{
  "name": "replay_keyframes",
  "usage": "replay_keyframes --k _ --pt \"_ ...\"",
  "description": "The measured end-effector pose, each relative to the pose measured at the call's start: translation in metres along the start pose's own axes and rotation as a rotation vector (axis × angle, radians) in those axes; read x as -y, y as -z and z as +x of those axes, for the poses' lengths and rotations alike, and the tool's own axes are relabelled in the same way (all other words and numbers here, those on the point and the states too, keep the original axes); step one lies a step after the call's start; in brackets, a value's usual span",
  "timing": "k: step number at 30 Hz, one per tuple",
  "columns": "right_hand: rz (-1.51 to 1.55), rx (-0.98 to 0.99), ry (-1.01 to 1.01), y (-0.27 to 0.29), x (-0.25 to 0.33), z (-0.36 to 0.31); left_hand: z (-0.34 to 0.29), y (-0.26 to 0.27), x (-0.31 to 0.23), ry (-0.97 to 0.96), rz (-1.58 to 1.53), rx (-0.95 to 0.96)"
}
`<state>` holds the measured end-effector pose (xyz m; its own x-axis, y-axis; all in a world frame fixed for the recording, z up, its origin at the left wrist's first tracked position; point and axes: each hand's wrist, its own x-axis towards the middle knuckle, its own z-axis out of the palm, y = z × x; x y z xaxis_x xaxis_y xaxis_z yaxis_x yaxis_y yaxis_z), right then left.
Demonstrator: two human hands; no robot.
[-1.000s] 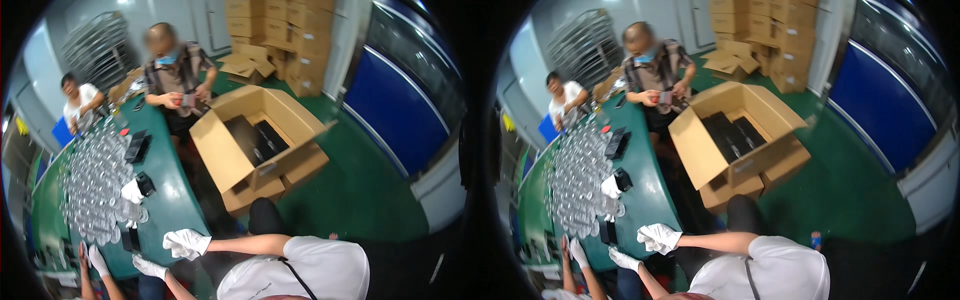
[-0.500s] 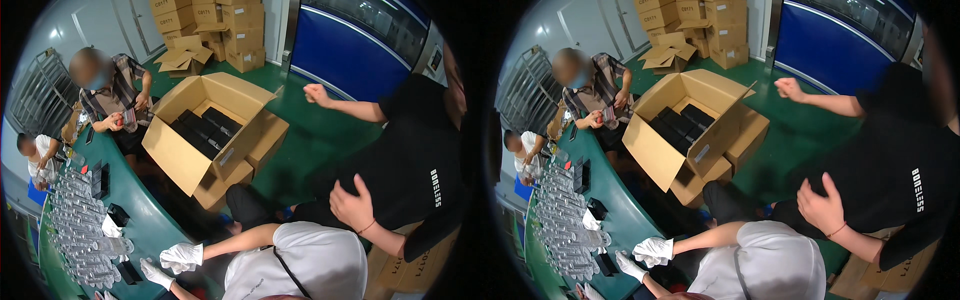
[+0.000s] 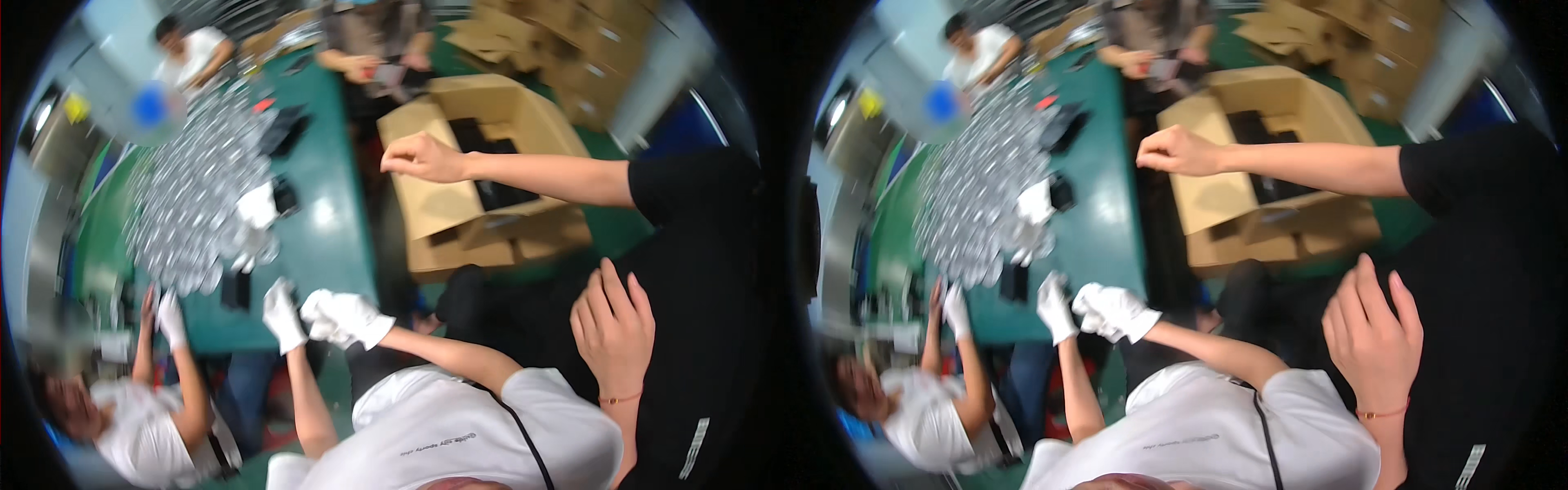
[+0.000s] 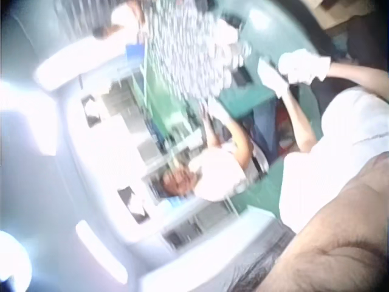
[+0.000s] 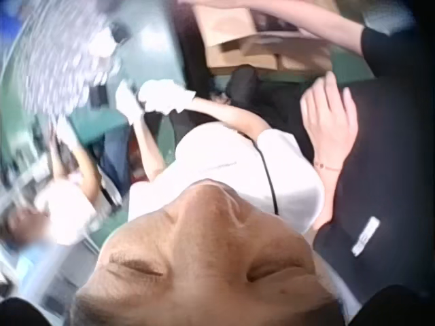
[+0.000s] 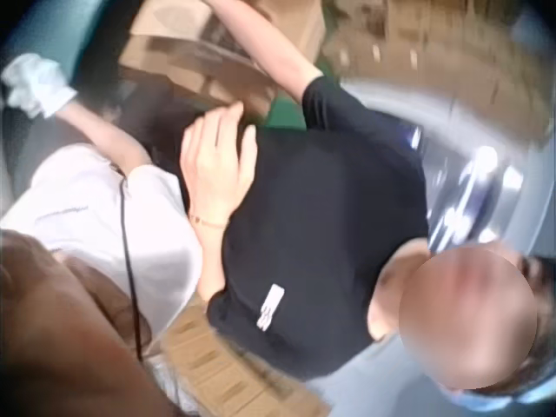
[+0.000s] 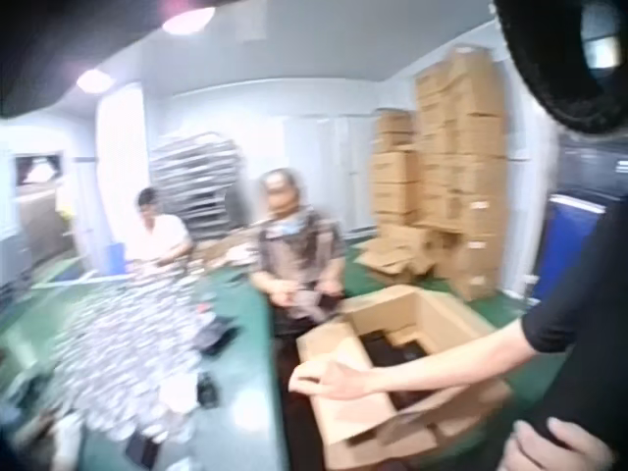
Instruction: The person wipes the surfaces of small black rectangular components using a white cloth. They handle the items one at a time, turning them over to clean all sides, and place the finished units into a cardboard box on the table.
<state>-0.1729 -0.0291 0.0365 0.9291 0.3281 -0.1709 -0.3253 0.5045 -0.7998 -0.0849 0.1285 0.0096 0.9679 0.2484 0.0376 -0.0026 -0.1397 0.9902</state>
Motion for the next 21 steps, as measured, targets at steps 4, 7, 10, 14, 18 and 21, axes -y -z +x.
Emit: replay_keyframes --k 4,7,10,14,18,21 --pt "-1.223 -0.292 0.638 0.031 -0.038 0.013 -0.003 -0.004 -0.02 0.013 0.088 0.049" --pt "-0.943 -0.275 0.359 0.022 -0.03 0.006 -0.005 -0.002 -0.014 0.095 -0.043 0.001" --pt "-0.943 -0.273 0.376 0.02 -0.027 0.005 -0.005 -0.001 -0.009 0.106 -0.121 0.013" --pt "-1.262 -0.234 0.534 0.041 -0.043 0.013 -0.005 -0.002 -0.008 0.071 -0.084 0.033" --pt "-1.372 -0.25 0.617 0.044 -0.047 0.016 -0.006 -0.001 -0.009 0.042 -0.088 0.045" --pt "-1.221 -0.241 0.524 0.04 -0.044 0.013 -0.005 0.001 -0.007 0.05 -0.073 0.055"
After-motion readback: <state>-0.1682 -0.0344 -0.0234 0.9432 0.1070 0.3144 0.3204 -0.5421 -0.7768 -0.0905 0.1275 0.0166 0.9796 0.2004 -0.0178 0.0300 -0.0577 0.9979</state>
